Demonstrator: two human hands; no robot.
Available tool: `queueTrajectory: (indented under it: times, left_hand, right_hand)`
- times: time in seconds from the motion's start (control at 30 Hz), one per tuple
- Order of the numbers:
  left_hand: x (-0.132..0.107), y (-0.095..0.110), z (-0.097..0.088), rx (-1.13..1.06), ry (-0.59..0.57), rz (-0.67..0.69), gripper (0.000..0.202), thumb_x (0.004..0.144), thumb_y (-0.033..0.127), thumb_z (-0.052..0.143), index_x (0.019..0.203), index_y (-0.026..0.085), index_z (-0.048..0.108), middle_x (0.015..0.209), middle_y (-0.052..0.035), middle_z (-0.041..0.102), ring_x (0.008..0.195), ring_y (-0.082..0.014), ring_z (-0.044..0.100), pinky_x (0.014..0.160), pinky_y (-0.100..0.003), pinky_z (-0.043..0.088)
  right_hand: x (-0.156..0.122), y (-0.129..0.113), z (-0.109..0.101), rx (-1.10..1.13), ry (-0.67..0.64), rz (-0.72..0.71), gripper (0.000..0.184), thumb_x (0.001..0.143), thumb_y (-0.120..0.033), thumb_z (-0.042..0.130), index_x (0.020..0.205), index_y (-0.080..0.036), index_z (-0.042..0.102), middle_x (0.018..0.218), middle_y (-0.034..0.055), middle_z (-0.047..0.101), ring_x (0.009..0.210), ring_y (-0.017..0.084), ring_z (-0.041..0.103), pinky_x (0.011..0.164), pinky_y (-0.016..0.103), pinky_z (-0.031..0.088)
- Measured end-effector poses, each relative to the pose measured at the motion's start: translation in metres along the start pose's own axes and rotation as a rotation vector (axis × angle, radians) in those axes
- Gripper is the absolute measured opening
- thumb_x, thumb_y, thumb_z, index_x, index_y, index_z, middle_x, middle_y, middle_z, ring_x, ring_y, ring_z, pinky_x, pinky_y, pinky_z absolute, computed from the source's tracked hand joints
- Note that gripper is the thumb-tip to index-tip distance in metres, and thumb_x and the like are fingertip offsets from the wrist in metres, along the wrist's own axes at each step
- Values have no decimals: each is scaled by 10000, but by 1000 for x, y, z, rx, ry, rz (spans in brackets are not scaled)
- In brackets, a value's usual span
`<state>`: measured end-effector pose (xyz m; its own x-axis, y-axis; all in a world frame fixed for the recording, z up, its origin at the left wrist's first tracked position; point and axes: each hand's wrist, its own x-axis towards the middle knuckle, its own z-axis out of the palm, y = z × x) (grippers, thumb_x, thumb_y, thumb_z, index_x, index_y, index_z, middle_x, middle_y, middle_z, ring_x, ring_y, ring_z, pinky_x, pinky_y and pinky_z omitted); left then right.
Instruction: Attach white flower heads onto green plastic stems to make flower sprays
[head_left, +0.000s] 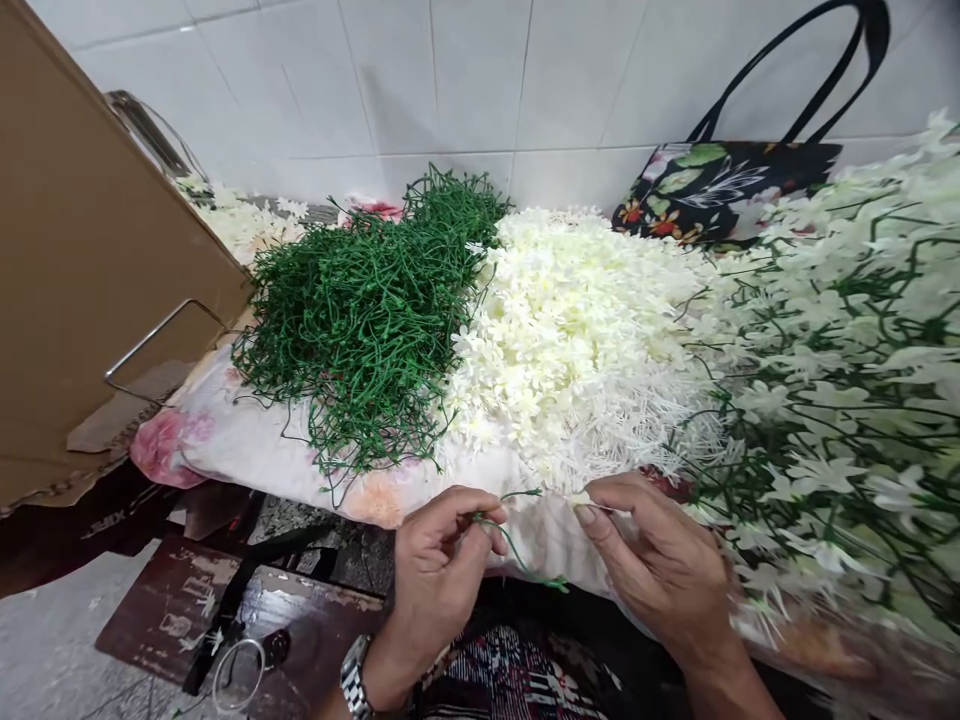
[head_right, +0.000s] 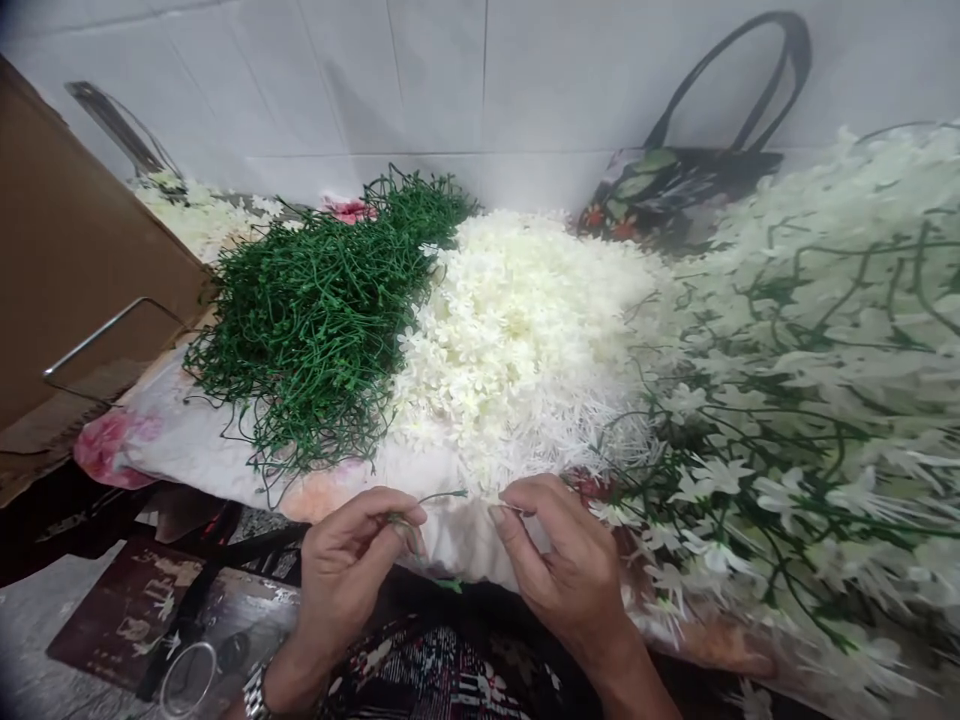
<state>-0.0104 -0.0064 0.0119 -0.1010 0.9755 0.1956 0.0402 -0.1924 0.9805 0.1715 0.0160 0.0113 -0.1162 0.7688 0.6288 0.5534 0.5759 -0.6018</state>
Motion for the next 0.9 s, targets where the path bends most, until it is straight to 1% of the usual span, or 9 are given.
queueTrajectory:
  times: [0.13,0.23,0.47,0.6,0.67,0.7,0.77,0.8,0.9]
  left_hand:
    - [-5,-5,0,-233,1,-89,138,798,107,563,832,159,686,716,-31,709,528,-115,637,510,-217,534]
    - [-7,-4,2,-329,1,-91,134,799,115,578,840,166,695,713,-33,715,515,-124,640,511,-236,543]
    - [-9,-4,-4,-359,-190,-70,323,774,24,494,885,211,733,758,-37,715,613,-144,669,605,-270,554]
    - [-2,9,-15,-194,-230,-123,317,704,41,473,784,174,749,862,-94,743,788,-221,691,671,-320,566]
    - [4,19,-14,34,-201,-139,296,717,73,490,847,172,737,803,-73,743,736,-202,686,650,-300,558]
    - [6,23,-12,154,-239,-161,271,732,92,519,889,178,723,823,-65,742,740,-197,682,651,-296,551]
    - [10,27,-5,295,-341,-105,276,720,78,522,891,193,706,777,-34,728,710,-176,658,661,-291,533]
    - [11,27,-2,321,-375,-91,281,714,58,499,862,190,698,774,-30,723,704,-168,649,652,-280,522]
    - [8,21,5,304,-410,-122,276,703,24,415,643,176,638,561,14,616,530,-119,554,516,-214,442]
  right_hand:
    - [-3,-5,-4,157,-101,148,56,847,-158,550,819,-184,591,821,61,661,766,160,639,665,274,527]
    - [-5,-9,-3,241,-175,189,60,847,-150,549,856,-189,593,936,83,678,877,183,650,743,315,536]
    - [-5,-12,-3,183,-176,136,83,847,-112,525,841,-184,567,784,35,657,726,140,636,632,251,511]
    - [-1,-15,-11,144,-243,16,126,851,-82,492,862,-183,567,797,42,653,734,135,635,642,245,518]
    - [1,-18,-13,129,-281,-45,144,853,-73,471,871,-177,569,803,52,652,733,135,634,632,243,525]
    - [2,-21,-13,121,-300,-74,152,855,-69,461,872,-173,569,800,56,650,739,137,634,635,244,530]
    - [4,-26,-11,103,-339,-132,170,863,-60,439,865,-169,569,794,60,647,757,142,631,650,250,538]
    - [5,-29,-9,93,-359,-156,179,870,-57,429,859,-169,568,787,61,645,761,144,629,653,254,540]
    - [4,-34,-5,85,-389,-200,203,877,-49,412,853,-172,572,775,58,642,742,140,621,640,252,540]
